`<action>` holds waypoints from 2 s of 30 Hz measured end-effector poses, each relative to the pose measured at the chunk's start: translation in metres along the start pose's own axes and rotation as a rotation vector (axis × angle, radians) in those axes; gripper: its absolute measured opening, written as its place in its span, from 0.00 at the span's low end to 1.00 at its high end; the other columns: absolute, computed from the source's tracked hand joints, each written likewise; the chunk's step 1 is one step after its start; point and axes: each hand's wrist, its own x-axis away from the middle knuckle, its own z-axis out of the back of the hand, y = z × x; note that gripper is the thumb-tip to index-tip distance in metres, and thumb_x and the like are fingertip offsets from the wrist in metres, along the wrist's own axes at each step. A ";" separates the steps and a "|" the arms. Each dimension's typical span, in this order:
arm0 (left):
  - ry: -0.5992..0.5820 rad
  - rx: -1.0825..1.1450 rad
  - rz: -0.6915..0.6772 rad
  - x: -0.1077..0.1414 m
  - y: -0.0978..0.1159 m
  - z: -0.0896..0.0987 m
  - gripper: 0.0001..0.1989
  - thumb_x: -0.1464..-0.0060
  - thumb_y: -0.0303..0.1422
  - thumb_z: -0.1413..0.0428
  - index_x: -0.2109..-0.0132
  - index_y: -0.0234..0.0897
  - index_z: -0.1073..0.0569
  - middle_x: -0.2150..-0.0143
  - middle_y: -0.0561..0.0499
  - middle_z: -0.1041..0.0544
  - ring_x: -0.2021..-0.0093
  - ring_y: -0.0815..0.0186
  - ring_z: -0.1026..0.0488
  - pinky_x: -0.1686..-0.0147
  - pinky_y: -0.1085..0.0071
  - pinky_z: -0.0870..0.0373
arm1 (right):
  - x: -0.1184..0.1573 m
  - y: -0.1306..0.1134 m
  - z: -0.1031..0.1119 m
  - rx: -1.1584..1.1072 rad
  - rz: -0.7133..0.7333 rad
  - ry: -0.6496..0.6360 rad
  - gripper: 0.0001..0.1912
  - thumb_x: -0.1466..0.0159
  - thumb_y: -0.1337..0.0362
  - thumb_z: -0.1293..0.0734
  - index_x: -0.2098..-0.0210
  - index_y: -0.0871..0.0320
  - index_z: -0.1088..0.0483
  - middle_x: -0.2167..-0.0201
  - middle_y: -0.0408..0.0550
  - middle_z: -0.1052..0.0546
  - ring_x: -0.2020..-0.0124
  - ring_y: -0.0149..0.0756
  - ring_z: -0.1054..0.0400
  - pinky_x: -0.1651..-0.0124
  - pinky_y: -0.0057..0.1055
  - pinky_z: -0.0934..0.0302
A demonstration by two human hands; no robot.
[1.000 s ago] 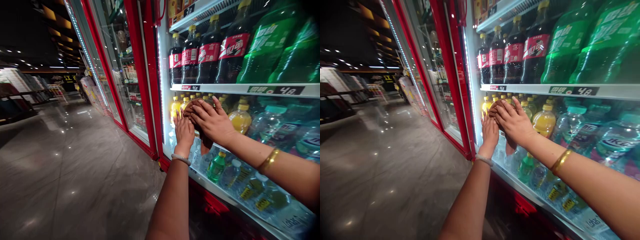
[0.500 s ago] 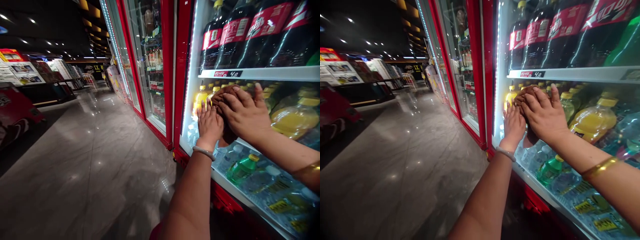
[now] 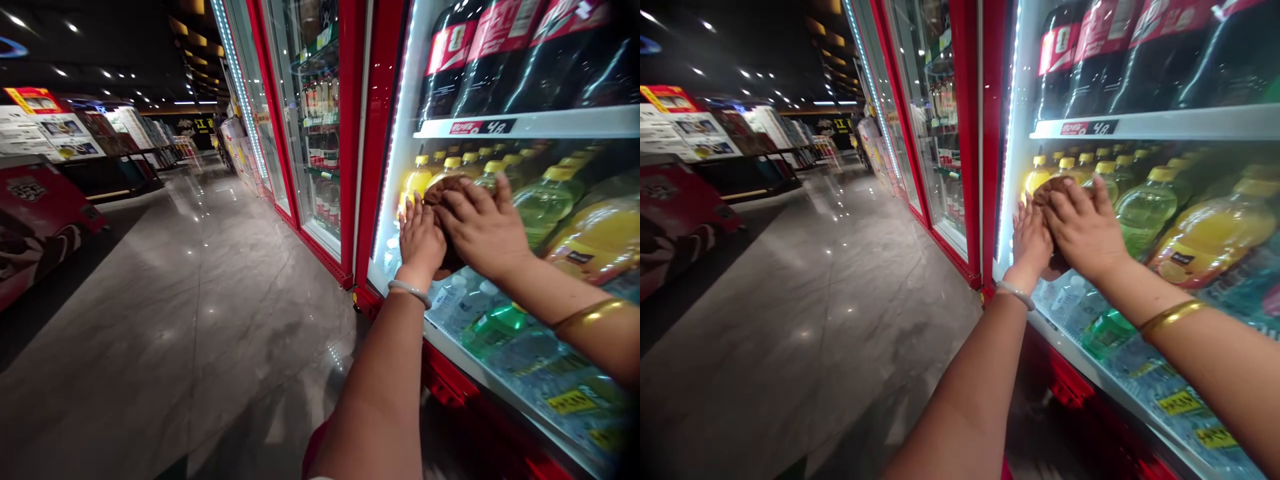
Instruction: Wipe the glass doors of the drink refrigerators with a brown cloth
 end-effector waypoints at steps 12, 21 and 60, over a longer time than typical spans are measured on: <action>-0.076 -0.062 -0.170 0.019 0.020 -0.003 0.31 0.31 0.28 0.59 0.24 0.26 0.45 0.20 0.39 0.48 0.19 0.60 0.61 0.20 0.54 0.59 | 0.033 0.000 0.038 0.357 0.122 0.005 0.21 0.27 0.66 0.39 0.37 0.64 0.28 0.35 0.63 0.26 0.23 0.57 0.49 0.21 0.64 0.63; -0.124 -0.055 -0.247 0.037 0.027 -0.011 0.35 0.33 0.28 0.55 0.21 0.34 0.51 0.18 0.41 0.56 0.19 0.58 0.62 0.21 0.54 0.55 | 0.094 0.007 0.104 0.315 0.111 -0.121 0.24 0.30 0.69 0.38 0.35 0.58 0.29 0.34 0.57 0.26 0.23 0.52 0.49 0.21 0.63 0.57; -0.164 0.049 -0.353 0.106 0.155 -0.059 0.38 0.33 0.25 0.58 0.20 0.36 0.60 0.17 0.42 0.62 0.19 0.58 0.67 0.20 0.48 0.56 | 0.175 0.008 0.164 0.452 -0.235 0.207 0.18 0.28 0.67 0.35 0.40 0.53 0.27 0.35 0.50 0.24 0.21 0.45 0.54 0.20 0.61 0.76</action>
